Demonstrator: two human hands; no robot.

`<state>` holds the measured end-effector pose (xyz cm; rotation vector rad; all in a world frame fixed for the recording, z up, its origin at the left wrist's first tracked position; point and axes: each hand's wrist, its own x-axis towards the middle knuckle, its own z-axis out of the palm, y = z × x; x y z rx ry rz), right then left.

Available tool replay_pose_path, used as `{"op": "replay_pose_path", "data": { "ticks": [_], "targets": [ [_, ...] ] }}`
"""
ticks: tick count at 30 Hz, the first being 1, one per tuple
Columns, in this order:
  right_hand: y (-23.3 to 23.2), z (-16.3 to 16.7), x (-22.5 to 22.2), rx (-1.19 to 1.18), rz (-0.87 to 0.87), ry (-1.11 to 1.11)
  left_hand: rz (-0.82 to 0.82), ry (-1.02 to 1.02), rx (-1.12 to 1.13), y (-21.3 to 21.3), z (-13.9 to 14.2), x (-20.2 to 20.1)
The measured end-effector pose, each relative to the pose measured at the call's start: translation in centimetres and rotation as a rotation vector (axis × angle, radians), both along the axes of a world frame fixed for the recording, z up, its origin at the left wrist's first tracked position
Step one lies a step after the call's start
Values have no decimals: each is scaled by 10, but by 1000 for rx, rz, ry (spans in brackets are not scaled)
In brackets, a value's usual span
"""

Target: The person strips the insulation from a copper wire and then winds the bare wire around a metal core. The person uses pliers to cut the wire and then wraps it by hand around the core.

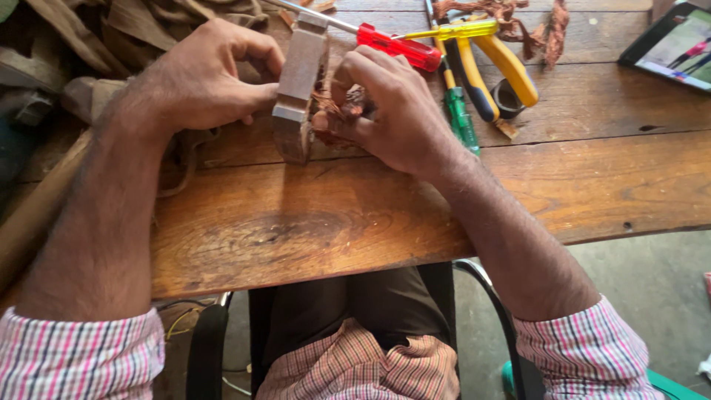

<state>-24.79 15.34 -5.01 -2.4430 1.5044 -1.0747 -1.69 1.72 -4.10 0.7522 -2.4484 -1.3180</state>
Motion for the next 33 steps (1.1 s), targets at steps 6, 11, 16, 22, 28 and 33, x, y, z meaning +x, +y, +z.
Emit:
{"op": "replay_pose_path", "data": {
  "ticks": [6, 11, 16, 22, 28, 33],
  "targets": [
    [2, 4, 8, 68, -108, -135, -80, 110, -86, -5, -3, 3],
    [0, 6, 4, 60, -9, -206, 1, 21, -36, 0, 3, 2],
    [0, 3, 0, 116, -23, -91, -35, 86, 4, 2, 8, 2],
    [-5, -5, 4, 58, -26, -104, -109, 209, -93, -4, 1, 2],
    [-7, -9, 1, -26, -26, -6, -60, 111, -236, -13, -15, -4],
    [-7, -9, -2, -51, -9, 99, -70, 243, -354, -13, -21, -8]
  ]
}}
